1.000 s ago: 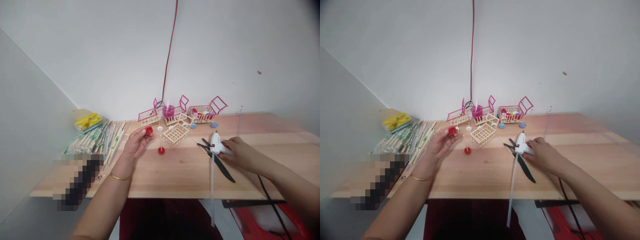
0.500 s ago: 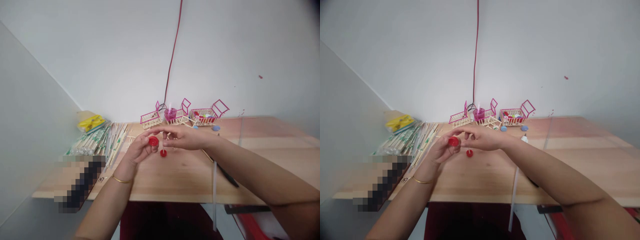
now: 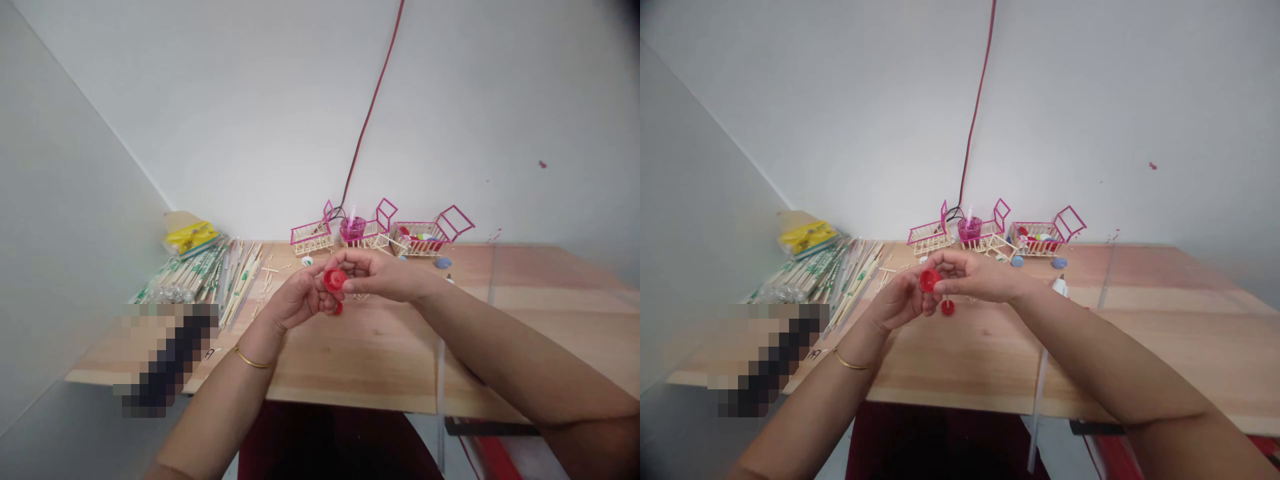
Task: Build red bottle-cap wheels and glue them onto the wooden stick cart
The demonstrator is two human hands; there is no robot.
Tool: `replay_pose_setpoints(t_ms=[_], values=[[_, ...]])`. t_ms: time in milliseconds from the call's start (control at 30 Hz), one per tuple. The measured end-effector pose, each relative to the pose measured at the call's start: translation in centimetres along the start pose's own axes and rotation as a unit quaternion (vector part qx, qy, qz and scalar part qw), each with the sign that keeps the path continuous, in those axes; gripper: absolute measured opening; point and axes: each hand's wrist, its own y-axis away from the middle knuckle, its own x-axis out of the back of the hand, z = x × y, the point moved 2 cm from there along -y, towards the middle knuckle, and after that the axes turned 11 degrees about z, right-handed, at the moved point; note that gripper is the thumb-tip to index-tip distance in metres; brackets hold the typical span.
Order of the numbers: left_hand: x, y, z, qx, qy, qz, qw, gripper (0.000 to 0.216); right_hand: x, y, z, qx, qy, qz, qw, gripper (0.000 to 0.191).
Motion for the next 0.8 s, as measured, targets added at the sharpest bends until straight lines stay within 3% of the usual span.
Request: replay_pose_setpoints(t_ms=[67, 200, 300, 433, 567, 667, 800], values=[[0.6, -0.2, 0.2, -0.033, -0.027, 0.042, 0.998, 0.069, 1.1, 0.5, 0.0, 0.021, 0.016, 0.077, 0.997, 0.031], [1.4, -0.7, 0.3, -0.104, -0.160, 0.179, 0.965, 0.046, 3.1, 2.0, 0.5, 0.033, 0.055, 0.217, 0.974, 0.032], [1.3, -1.1, -0.6, -0.091, -0.268, 0.204, 0.937, 0.035, 3.6, 2.8, 1.5, 0.024, 0.047, 0.262, 0.964, 0.034], [0.7, -1.5, -1.8, -0.123, -0.341, 0.181, 0.914, 0.020, 3.3, 3.3, 2.9, -0.004, -0.008, 0.273, 0.962, 0.035], [0.3, -1.5, -1.9, -0.149, -0.348, 0.190, 0.906, 0.013, 2.9, 3.3, 3.5, -0.042, -0.138, 0.251, 0.957, 0.035], [-0.1, -1.2, -1.6, -0.126, -0.293, 0.189, 0.929, 0.017, 2.8, 3.3, 3.7, -0.071, -0.221, 0.226, 0.946, 0.031], [-1.2, -0.4, -1.2, -0.029, -0.162, 0.162, 0.973, 0.025, 2.7, 3.2, 4.3, -0.084, -0.248, 0.206, 0.943, 0.026]])
